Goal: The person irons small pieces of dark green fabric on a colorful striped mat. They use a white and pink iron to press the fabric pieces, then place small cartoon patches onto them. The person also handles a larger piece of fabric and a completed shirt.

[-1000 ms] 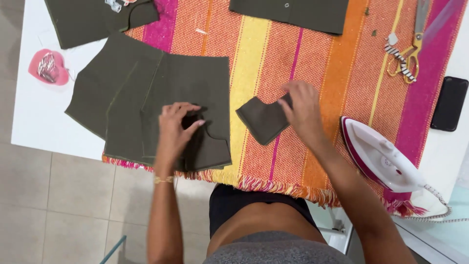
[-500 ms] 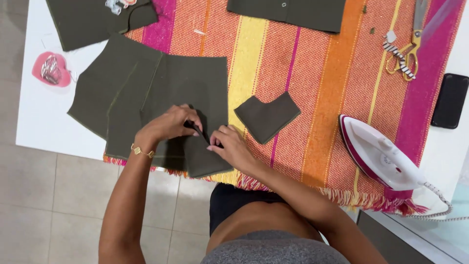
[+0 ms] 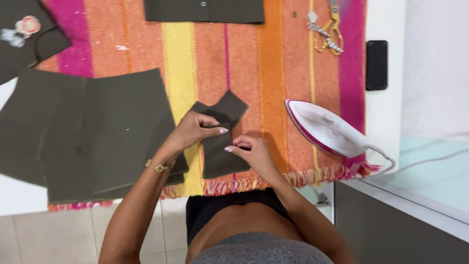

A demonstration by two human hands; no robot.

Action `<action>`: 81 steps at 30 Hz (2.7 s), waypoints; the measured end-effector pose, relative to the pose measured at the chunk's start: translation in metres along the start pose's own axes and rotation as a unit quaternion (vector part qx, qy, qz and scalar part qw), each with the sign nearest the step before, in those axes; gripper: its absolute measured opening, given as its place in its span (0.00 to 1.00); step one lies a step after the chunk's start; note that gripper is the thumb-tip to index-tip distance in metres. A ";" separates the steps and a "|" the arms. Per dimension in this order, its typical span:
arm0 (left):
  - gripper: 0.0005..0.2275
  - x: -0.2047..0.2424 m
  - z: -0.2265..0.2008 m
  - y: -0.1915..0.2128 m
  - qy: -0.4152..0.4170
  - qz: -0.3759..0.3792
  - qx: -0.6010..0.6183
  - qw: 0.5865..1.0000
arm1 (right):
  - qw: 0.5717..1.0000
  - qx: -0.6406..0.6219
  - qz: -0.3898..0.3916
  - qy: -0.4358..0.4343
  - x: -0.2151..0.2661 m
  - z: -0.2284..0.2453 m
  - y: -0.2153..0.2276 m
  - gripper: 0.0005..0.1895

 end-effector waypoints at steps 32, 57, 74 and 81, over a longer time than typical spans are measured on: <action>0.04 -0.060 -0.045 -0.107 -0.208 -0.184 -0.214 0.937 | 0.831 0.425 -0.178 0.312 0.062 0.023 0.069 0.16; 0.15 -0.020 -0.006 -0.159 -0.324 -0.210 -0.504 0.772 | 0.858 0.454 -0.066 0.230 0.042 -0.024 0.066 0.30; 0.12 -0.029 0.009 -0.153 -0.264 -0.249 -0.424 0.830 | 0.852 0.500 0.131 -0.078 0.045 0.019 0.222 0.30; 0.14 -0.021 0.002 -0.147 -0.267 -0.255 -0.365 0.855 | 0.863 0.492 0.111 0.021 0.057 -0.003 0.189 0.27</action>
Point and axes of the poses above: each hand's wrist, its own x-axis away from the middle knuckle, its own y-axis out of the back of the hand, z = x × y, the point moved 9 cm from there along -x, towards the middle knuckle, and after that the axes turned 4 degrees about y, right-handed, at the moved point
